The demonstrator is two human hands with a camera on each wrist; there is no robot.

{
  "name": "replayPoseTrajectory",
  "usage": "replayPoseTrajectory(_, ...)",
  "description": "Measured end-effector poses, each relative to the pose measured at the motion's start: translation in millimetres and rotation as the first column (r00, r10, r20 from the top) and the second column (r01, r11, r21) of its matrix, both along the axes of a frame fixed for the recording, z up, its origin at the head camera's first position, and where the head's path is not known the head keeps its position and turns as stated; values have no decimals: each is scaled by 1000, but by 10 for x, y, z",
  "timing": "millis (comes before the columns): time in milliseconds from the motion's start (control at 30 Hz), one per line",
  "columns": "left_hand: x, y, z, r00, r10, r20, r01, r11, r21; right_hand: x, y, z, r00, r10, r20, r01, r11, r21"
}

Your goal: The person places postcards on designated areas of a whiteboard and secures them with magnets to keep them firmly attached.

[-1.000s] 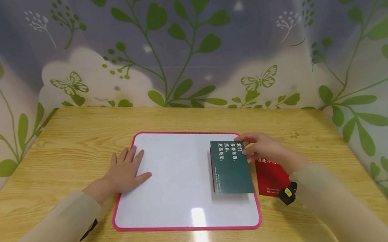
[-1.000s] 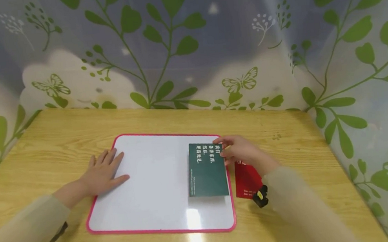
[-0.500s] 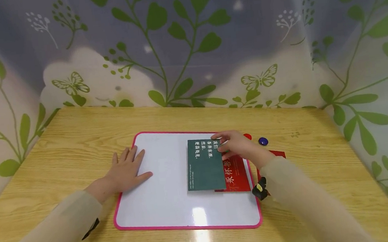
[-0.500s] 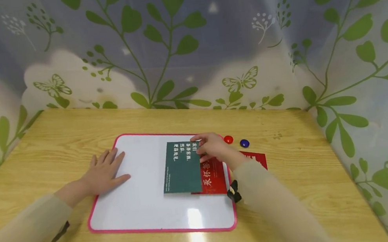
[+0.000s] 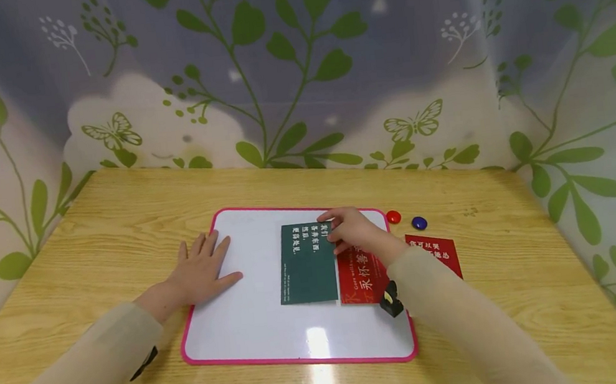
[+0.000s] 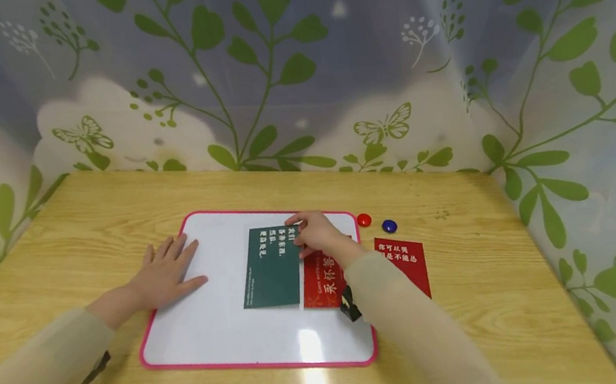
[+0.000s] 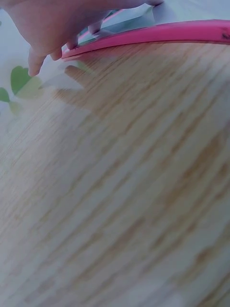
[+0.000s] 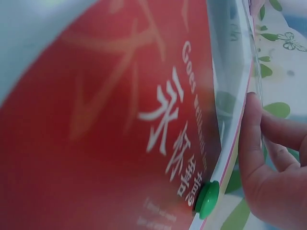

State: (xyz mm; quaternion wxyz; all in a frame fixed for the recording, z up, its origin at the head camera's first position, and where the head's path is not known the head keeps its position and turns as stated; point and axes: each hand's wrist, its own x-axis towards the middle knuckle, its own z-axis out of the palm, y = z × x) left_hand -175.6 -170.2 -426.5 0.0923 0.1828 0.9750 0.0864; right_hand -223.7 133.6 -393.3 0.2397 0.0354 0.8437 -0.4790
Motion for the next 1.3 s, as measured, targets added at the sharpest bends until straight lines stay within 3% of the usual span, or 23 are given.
replayPoseTrajectory(233,5,16,6,1000,-1,1,1,1000,-7,0,-32,-27,1000,-16,-13,17,999,31)
replayPoseTrajectory(467,-3,36,11,1000,-5,-2,5,1000,-5,25,-15,-35,995,40,-91,-29,993,112)
replayPoseTrajectory(533,-8,42,17,1000,-6,3,6,1000,-1,26,-4,-33,989,77,-130,-51,980,192)
replayPoseTrajectory(667,-38,64,47,1000,-17,19,17,1000,-9,34,46,-10,968,137,-209,-52,928,368)
replayPoseTrajectory(733,-48,84,73,999,-26,19,27,999,-18,40,88,13,960,148,-240,-37,910,414)
replayPoseTrajectory(833,-37,137,116,999,-44,8,45,999,-12,53,167,55,951,152,-269,-26,906,422)
replayPoseTrajectory(1067,41,388,165,988,-142,-56,145,989,41,84,374,109,932,142,-334,12,908,419)
replayPoseTrajectory(1300,91,651,158,971,-237,-41,239,970,37,115,557,127,914,150,-376,52,878,475)
